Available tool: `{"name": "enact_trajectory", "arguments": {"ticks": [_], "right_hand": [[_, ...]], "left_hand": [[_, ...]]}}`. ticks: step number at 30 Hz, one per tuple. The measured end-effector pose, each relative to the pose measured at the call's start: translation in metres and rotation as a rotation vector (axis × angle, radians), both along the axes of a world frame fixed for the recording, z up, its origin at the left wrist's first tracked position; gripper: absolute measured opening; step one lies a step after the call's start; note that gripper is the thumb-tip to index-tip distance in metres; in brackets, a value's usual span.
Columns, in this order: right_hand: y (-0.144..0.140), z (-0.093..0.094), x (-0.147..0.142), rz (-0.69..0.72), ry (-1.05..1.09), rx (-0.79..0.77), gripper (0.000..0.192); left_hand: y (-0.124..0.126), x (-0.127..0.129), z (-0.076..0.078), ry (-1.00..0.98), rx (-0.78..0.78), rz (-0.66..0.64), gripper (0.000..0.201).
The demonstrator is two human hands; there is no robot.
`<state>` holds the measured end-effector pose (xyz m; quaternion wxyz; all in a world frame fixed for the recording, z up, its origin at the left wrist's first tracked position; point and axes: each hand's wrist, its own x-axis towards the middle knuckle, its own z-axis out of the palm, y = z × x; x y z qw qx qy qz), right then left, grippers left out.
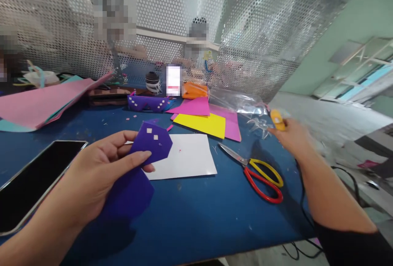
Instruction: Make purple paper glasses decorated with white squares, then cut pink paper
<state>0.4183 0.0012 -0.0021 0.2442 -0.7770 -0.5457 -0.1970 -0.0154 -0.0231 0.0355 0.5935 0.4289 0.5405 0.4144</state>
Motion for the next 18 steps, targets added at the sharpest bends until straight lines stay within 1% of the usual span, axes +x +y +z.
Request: {"name": "enact_trajectory", "arguments": {"ticks": [1,3,4,8,13,16,18], "right_hand": [[0.007,-0.005,0.01,-0.016,0.019,-0.089,0.058],[0.018,-0.013,0.023,-0.041,0.054,-0.223,0.035],[0.022,-0.017,0.027,-0.044,0.064,-0.266,0.031],[0.037,-0.022,0.035,-0.034,0.074,-0.344,0.034],[0.045,-0.022,0.031,-0.04,0.05,-0.389,0.035],[0.043,-0.018,0.025,-0.043,0.012,-0.382,0.047],[0.039,-0.012,0.018,-0.044,-0.007,-0.352,0.056]], "left_hand": [[0.001,-0.001,0.001,0.002,-0.002,0.008,0.042],[0.003,-0.004,0.003,0.013,-0.013,0.017,0.042],[0.003,-0.005,0.004,0.018,-0.012,0.021,0.042],[0.002,-0.004,0.006,0.008,0.034,0.026,0.042],[0.002,-0.002,0.002,-0.008,0.1,0.071,0.033],[0.003,-0.003,0.001,-0.009,0.09,0.039,0.034],[0.003,-0.004,0.002,-0.013,0.087,0.02,0.035]]}}
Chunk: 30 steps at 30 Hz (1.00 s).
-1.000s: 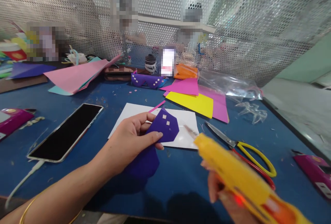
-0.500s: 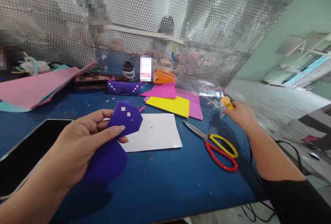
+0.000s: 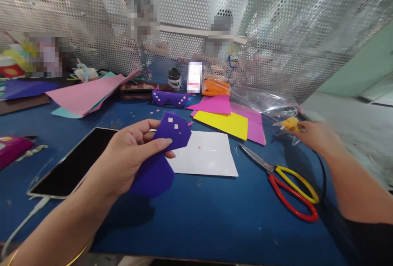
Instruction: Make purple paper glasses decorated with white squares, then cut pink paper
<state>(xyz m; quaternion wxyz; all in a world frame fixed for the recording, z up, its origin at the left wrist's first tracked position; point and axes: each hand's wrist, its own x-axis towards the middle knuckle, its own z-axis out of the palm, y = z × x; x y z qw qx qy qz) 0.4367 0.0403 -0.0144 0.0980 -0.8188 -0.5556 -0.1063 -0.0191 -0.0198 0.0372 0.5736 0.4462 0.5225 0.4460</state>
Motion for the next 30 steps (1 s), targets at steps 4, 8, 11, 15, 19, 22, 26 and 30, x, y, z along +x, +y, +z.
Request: {"name": "enact_trajectory", "arguments": {"ticks": [4,8,11,15,19,22,26,30], "right_hand": [[-0.012,0.021,-0.032,0.051,-0.008,0.11,0.061],[-0.035,0.033,-0.106,0.35,0.108,0.177,0.039],[-0.049,0.021,-0.172,0.821,0.287,0.108,0.017],[-0.048,-0.013,-0.221,0.901,0.18,0.044,0.018],[-0.036,-0.035,-0.227,0.869,0.112,0.054,0.024],[-0.034,-0.039,-0.227,0.879,0.076,0.055,0.026],[-0.037,-0.04,-0.232,0.89,0.036,0.054,0.028],[-0.039,-0.044,-0.234,0.892,0.067,0.053,0.031]], "left_hand": [[0.001,-0.002,-0.002,-0.005,0.004,-0.007,0.03],[0.002,-0.005,-0.009,-0.005,0.011,-0.019,0.032],[0.002,-0.006,-0.014,0.0,0.012,-0.011,0.034],[0.003,-0.005,-0.014,0.007,0.009,-0.016,0.033],[0.002,-0.004,-0.013,0.012,-0.004,-0.031,0.032],[0.001,-0.004,-0.013,-0.015,0.004,-0.055,0.03],[0.0,-0.005,-0.014,-0.033,0.014,-0.072,0.027],[-0.001,-0.004,-0.013,-0.043,0.021,-0.077,0.025]]}}
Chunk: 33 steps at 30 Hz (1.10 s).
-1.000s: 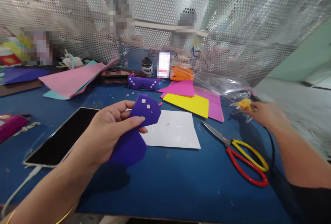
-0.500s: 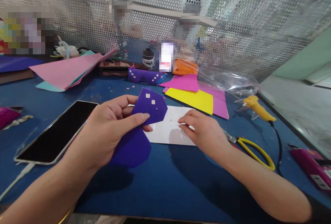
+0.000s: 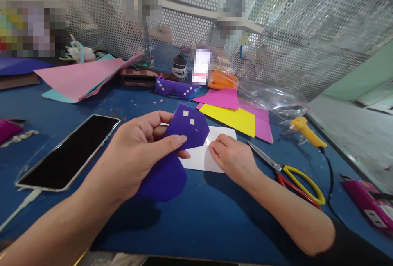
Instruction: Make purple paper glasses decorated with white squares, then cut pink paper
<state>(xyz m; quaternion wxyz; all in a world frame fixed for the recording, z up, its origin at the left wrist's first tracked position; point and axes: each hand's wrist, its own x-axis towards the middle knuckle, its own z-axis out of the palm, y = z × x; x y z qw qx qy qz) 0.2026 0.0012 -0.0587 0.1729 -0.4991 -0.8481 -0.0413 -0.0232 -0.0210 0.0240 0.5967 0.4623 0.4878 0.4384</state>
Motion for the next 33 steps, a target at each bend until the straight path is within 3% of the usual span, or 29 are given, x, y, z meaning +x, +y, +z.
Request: {"name": "enact_trajectory", "arguments": {"ticks": [4,8,16,21,24,30,33], "right_hand": [[0.002,-0.004,0.0,-0.034,0.144,-0.051,0.028],[0.005,0.001,0.002,-0.127,0.424,-0.136,0.02],[-0.009,0.039,0.003,-0.174,0.999,-0.448,0.022],[-0.029,0.052,-0.006,-0.149,1.247,-0.508,0.01],[-0.041,0.059,-0.012,-0.081,1.107,-0.324,0.007],[-0.054,0.066,-0.019,0.127,0.487,0.458,0.01],[-0.054,0.064,-0.021,0.189,0.19,0.747,0.011]], "left_hand": [[0.0,0.002,0.0,0.012,-0.002,-0.004,0.026],[0.0,0.002,0.0,0.016,-0.009,-0.004,0.028],[0.001,0.006,-0.001,0.09,0.024,0.038,0.063],[0.0,0.011,-0.002,0.104,0.091,0.085,0.052],[0.0,0.011,-0.006,0.12,0.112,0.094,0.041],[-0.005,0.013,-0.008,0.213,0.073,-0.063,0.015],[-0.008,0.015,-0.007,0.191,0.041,-0.107,0.007]]}}
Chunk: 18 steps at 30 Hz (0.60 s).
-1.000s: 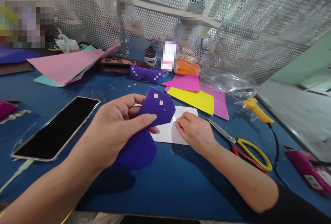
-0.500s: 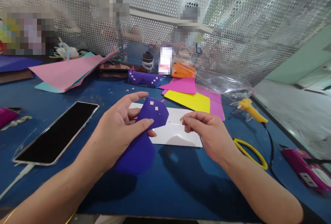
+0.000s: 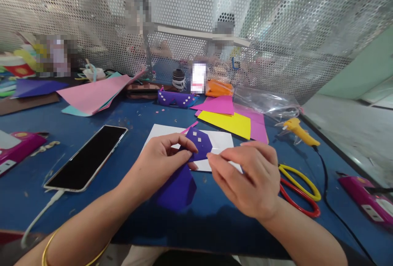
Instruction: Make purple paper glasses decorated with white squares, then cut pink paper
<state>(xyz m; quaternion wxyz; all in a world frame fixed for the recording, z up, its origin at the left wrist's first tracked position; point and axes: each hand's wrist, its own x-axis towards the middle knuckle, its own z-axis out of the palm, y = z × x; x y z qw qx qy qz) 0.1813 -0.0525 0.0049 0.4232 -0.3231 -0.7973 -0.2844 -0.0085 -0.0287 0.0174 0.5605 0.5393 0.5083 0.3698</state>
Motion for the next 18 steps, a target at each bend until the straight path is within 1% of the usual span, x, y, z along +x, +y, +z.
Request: {"name": "enact_trajectory", "arguments": {"ticks": [2,5,8,11,16,18], "right_hand": [[0.0007,-0.0018,-0.0019,-0.025,-0.062,0.147,0.013],[0.0018,-0.004,-0.0044,-0.019,-0.122,0.258,0.021],[0.0018,-0.0059,-0.0058,-0.002,-0.153,0.286,0.022],[0.0006,-0.0077,-0.0062,-0.006,-0.147,0.299,0.022],[-0.0008,-0.0109,-0.0036,-0.01,-0.174,0.334,0.022],[-0.0013,-0.0105,-0.0006,-0.002,-0.215,0.346,0.021]], "left_hand": [[-0.0016,0.0001,0.0005,-0.017,-0.032,-0.029,0.005],[-0.0026,-0.0008,-0.0004,-0.073,-0.036,-0.079,0.005],[-0.0024,-0.002,-0.0021,-0.121,0.009,-0.133,0.008],[-0.0017,-0.0025,-0.0032,-0.113,0.042,-0.163,0.01],[-0.0021,-0.0017,-0.0023,-0.105,0.02,-0.185,0.008],[-0.003,-0.0015,-0.0013,-0.117,0.011,-0.193,0.008]]}}
